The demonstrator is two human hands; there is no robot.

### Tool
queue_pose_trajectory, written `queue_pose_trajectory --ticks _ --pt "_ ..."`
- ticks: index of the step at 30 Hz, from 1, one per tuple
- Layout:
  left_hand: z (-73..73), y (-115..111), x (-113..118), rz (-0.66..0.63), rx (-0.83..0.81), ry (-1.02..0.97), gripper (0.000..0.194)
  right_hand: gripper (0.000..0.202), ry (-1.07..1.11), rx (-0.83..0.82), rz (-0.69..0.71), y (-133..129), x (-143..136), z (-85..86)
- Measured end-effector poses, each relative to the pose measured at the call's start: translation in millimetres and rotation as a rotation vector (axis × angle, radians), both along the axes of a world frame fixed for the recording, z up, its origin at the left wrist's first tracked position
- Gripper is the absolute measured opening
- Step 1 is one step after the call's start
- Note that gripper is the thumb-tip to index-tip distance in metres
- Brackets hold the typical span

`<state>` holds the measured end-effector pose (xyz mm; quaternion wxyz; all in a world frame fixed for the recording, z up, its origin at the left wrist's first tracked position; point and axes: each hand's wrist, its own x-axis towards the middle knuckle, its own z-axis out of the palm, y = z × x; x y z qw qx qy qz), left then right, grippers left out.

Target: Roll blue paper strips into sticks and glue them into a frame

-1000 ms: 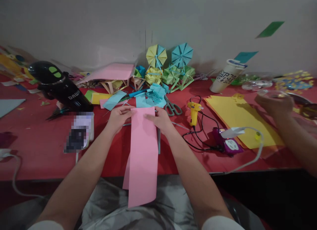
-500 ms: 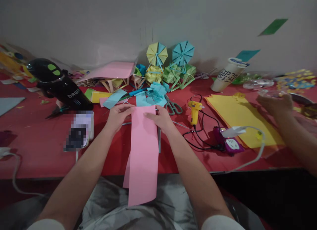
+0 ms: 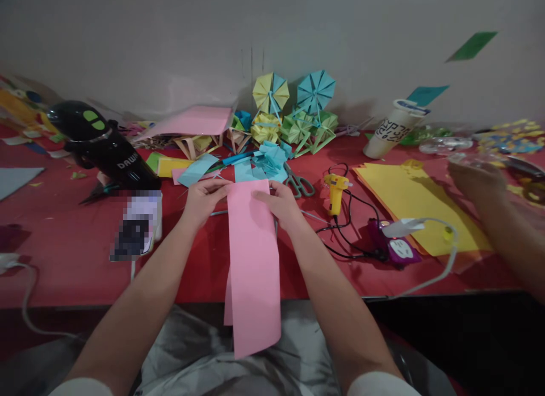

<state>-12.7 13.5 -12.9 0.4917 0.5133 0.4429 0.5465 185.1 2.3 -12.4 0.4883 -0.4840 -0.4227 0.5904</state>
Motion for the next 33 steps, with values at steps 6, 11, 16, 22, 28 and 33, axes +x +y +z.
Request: queue_pose_trajectory --ticks 6,11,16,22,28,33 --pt "8.2 -5 -3 -0.178 -0.113 -0.215 0.046 0.043 0.055 -0.031 0.030 -3 3 9.7" --pt "12.5 -9 -6 -0.250 -0.128 -0.233 0.049 0.045 0.095 -0.039 0.044 -5 3 12.5" --pt "11.3 -8 -7 -0.265 -0.134 -0.253 0.049 0.047 0.070 -0.019 0.049 -6 3 13.5" --pt "11.2 -8 -6 -0.283 -0.117 -0.284 0.042 0.047 0.068 -0.009 0.037 -7 3 16.5" --pt "10.5 -7 -7 -0.268 -0.136 -0.264 0.046 0.047 0.055 0.005 0.045 -8 2 17.2" --pt "8.4 -6 -8 -0.273 -0.137 -0.288 0.043 0.045 0.072 0.010 0.035 -8 2 17.2"
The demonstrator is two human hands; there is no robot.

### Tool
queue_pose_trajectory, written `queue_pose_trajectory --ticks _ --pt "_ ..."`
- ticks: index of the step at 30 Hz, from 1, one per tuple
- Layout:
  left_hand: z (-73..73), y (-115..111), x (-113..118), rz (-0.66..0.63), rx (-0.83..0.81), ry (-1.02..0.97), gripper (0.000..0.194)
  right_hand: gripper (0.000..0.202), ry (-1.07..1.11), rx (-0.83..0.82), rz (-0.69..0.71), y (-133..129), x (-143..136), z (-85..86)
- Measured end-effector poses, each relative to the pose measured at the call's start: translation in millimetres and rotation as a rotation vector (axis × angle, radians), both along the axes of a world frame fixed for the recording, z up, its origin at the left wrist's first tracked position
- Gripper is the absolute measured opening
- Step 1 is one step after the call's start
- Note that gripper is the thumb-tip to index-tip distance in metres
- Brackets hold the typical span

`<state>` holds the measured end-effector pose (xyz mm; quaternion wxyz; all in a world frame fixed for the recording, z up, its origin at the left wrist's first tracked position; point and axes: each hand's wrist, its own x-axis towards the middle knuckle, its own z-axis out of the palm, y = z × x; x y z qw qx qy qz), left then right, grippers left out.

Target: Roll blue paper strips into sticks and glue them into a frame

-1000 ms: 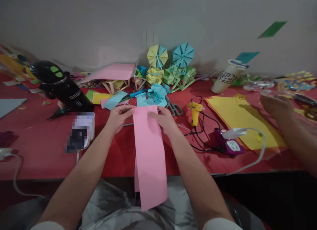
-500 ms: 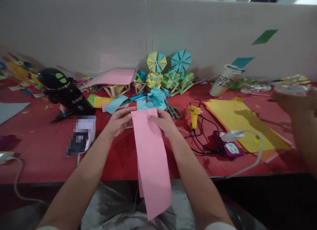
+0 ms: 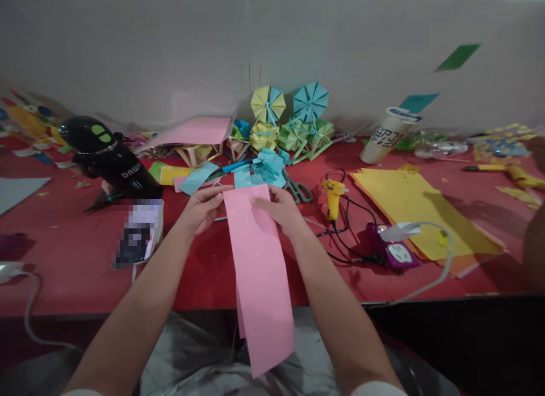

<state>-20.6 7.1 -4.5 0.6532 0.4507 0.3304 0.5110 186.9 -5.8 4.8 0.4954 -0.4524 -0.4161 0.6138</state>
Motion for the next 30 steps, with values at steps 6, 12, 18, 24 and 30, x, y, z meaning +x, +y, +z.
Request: queue_pose_trajectory --ticks 6,12,18,24,30 --pt "-0.9 0.8 0.5 -0.019 0.016 -0.039 0.040 0.048 -0.016 0.013 0.005 -0.6 0.5 0.7" --pt "-1.2 1.0 0.3 -0.018 0.018 -0.047 0.039 0.048 -0.019 0.014 0.003 -1.3 0.2 1.4" --pt "-1.5 1.7 0.4 -0.024 0.016 -0.055 0.039 0.047 -0.033 0.015 -0.004 -1.9 0.3 1.3" --pt "-0.3 1.3 0.7 -0.025 0.012 -0.069 0.038 0.046 -0.018 0.018 -0.005 -0.1 1.0 -1.4" --pt "-1.1 1.7 1.1 -0.008 0.009 -0.072 0.037 0.047 -0.010 0.007 -0.003 -1.3 0.3 1.3"
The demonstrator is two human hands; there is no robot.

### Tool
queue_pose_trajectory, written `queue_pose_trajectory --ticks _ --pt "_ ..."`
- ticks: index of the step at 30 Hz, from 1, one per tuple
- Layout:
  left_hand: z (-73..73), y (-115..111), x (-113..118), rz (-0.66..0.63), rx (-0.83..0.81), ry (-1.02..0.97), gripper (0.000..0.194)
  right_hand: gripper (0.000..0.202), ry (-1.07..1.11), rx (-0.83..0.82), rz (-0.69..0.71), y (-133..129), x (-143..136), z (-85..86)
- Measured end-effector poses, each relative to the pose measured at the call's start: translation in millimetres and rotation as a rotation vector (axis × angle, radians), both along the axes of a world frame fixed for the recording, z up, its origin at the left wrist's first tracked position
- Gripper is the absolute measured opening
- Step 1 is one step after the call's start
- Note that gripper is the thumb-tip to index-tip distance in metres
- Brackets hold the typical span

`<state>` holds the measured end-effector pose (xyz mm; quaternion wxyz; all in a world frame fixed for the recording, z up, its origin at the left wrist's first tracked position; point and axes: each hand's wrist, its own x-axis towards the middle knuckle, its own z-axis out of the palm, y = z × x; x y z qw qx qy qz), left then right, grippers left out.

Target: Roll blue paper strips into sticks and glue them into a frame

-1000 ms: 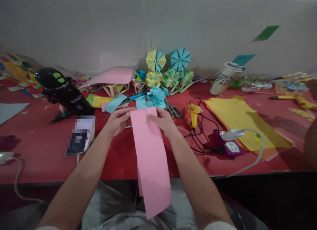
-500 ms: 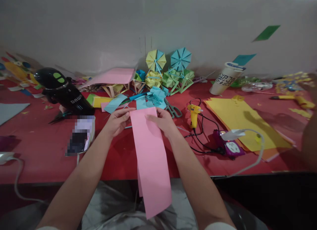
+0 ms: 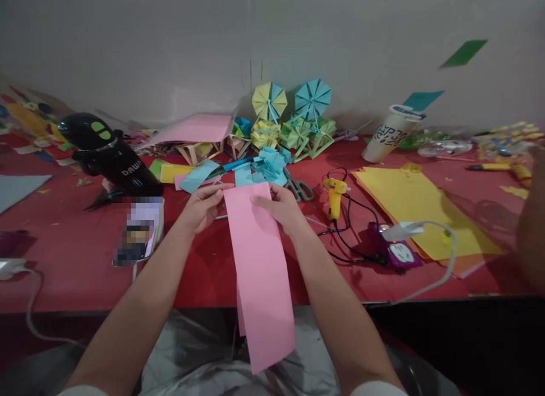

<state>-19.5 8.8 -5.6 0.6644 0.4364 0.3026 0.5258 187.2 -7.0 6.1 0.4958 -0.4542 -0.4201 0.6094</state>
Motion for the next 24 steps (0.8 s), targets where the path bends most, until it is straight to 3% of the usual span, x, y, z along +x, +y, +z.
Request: queue_pose_trajectory --ticks 24 --pt "1.1 -0.5 2.9 0.035 -0.024 -0.051 0.032 0.045 -0.034 0.015 0.021 -0.1 1.0 -1.2"
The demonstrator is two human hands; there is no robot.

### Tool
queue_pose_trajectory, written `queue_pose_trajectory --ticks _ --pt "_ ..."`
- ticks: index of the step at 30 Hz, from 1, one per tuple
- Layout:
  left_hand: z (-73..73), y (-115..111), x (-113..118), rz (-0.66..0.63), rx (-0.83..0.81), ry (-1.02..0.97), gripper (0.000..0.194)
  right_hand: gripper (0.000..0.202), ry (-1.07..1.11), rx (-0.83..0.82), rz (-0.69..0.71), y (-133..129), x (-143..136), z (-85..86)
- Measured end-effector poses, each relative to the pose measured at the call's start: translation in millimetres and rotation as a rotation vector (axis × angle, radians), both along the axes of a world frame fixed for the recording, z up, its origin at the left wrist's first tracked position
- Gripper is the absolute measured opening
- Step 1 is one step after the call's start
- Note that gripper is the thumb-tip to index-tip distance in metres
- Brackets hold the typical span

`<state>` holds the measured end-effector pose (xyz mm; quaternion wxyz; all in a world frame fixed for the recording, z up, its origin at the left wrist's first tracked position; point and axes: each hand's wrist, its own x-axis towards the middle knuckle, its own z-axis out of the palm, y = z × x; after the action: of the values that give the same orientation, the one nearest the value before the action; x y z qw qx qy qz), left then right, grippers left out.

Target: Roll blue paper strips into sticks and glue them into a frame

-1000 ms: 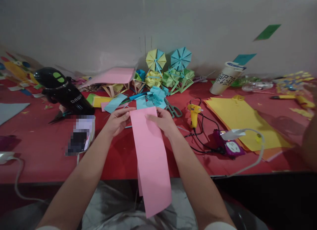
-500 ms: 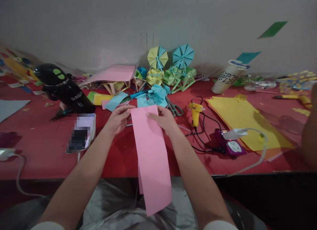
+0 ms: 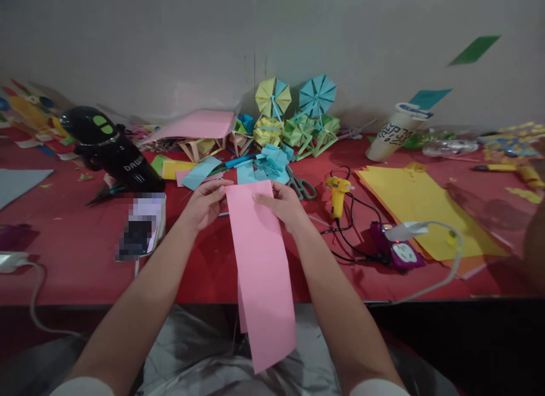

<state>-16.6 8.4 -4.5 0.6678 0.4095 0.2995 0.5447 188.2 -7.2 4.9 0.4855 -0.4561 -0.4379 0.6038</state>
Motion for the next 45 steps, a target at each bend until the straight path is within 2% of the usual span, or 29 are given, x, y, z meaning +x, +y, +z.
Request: queue_pose_trajectory --ticks 29,38,45 --pt "-2.5 5.0 -1.3 0.031 -0.030 0.036 0.035 0.045 -0.025 0.007 -0.015 -0.9 0.2 2.0" --pt "-2.7 7.4 -5.5 0.018 -0.041 0.151 0.036 0.045 -0.034 0.009 -0.034 0.5 0.7 -0.4" --pt "-5.7 9.8 -9.1 0.064 0.009 0.294 0.036 0.041 -0.045 -0.004 -0.034 0.9 0.7 -3.6"
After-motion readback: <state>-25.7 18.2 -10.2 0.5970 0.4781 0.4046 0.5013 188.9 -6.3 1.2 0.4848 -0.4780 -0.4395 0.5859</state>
